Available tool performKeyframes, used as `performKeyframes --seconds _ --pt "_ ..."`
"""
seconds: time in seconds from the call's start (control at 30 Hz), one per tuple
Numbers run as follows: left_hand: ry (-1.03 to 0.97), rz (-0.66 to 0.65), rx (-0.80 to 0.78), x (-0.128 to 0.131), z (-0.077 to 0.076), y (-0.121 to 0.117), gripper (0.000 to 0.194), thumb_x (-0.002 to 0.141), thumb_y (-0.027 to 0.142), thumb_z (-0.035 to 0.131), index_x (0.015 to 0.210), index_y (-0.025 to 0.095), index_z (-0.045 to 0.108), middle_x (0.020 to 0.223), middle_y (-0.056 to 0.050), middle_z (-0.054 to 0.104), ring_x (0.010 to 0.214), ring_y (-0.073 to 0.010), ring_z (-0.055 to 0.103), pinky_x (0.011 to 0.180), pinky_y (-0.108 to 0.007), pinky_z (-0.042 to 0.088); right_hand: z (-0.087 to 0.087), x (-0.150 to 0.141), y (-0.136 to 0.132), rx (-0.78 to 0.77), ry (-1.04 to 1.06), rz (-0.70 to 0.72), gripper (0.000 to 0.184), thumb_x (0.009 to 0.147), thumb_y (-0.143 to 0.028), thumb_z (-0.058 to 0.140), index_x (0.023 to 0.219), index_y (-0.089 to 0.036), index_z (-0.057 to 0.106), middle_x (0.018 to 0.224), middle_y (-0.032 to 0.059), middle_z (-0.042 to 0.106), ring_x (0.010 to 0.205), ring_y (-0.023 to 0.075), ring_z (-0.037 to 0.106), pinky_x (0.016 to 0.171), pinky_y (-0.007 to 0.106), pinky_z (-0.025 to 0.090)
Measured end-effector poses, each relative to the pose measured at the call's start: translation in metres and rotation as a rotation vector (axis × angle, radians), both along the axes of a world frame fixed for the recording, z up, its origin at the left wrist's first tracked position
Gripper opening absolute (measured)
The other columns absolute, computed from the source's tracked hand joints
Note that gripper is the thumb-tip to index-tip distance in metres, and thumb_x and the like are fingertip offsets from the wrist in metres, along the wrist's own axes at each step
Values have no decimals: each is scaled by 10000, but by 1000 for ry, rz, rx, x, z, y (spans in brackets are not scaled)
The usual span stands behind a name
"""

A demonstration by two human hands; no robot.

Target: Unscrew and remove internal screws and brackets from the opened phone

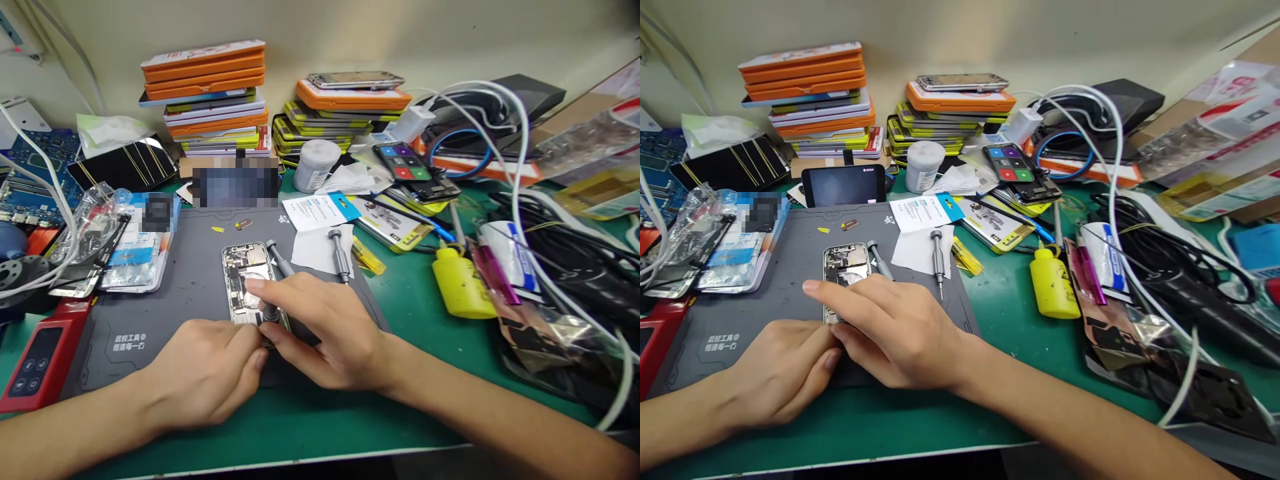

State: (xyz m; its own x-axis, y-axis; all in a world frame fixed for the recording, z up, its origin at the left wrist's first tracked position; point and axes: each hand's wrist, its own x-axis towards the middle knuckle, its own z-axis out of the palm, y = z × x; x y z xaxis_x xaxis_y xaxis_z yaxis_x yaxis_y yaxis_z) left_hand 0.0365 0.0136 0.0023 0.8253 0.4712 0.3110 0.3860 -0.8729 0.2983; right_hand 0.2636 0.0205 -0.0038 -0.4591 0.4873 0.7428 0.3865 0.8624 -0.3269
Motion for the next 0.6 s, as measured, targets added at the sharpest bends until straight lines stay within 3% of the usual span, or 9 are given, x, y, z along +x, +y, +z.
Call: performKeyframes --seconds 0.27,0.4,0.47,0.6 --pt "-83 28 -105 -3 5 4 257 1143 180 273 954 254 430 697 60 552 512 -142 498 527 -266 419 0 0 1 -30 1 -3 453 1071 -135 550 1520 -149 489 1074 89 817 818 181 724 703 309 629" --pt "-206 -25 -65 -7 7 5 234 1152 209 343 1035 224 545 731 36 627 567 -140 571 559 -270 417 0 0 -2 -95 110 78 486 1065 -97 555 1537 -187 488 1180 100 797 906 179 748 755 299 649" --pt "-213 -16 -56 -6 9 5 236 1150 210 385 1117 201 619 768 19 685 598 -138 613 574 -273 427 1 -2 -5 -234 298 101 498 1076 -108 545 1551 -244 490 1211 88 763 927 175 749 729 281 659" --pt "-194 -2 9 -3 9 6 213 1138 201 493 1205 174 694 769 18 717 590 -121 626 565 -269 421 4 -2 -5 -633 727 77 437 1118 -228 530 1530 -364 479 1133 32 707 685 130 670 542 241 626"
